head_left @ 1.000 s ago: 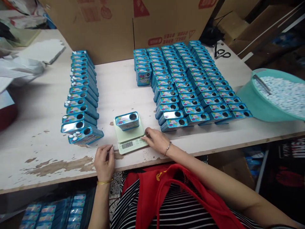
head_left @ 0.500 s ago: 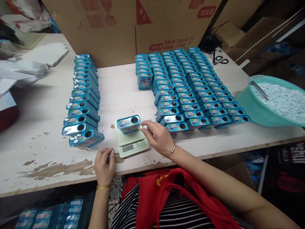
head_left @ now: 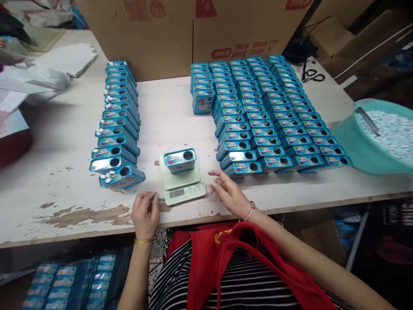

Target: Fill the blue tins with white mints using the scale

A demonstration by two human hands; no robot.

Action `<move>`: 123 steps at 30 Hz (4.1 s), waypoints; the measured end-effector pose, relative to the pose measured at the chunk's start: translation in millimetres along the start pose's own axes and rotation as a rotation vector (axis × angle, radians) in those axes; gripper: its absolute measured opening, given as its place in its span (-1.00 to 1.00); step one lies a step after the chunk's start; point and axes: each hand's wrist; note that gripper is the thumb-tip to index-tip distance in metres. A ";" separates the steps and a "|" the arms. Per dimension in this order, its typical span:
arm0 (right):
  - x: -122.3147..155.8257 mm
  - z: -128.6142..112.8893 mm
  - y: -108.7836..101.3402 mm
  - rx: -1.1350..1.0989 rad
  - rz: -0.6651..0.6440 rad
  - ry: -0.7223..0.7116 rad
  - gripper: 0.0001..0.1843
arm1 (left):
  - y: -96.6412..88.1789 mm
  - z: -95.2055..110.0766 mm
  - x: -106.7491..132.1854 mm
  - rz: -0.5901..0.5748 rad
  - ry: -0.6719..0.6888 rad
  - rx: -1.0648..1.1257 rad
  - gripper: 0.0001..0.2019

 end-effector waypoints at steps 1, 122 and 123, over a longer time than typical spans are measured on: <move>4.4 8.9 -0.5 -0.031 0.000 0.060 -0.67 | 0.1 0.0 -0.2 0.001 -0.001 0.000 -0.86; 32.4 60.5 -13.8 0.673 0.178 -0.421 -0.73 | -44.8 111.7 -153.7 -0.289 0.506 -0.183 -0.72; 32.7 60.4 -14.2 0.670 0.174 -0.418 -0.74 | -52.5 108.3 -152.1 -0.216 0.444 -0.157 -0.72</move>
Point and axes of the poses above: each hand's wrist, its own x-axis away from the middle knuckle, its own y-axis out of the palm, z = x × y, and after that the axes turned 2 degrees about z, right-handed
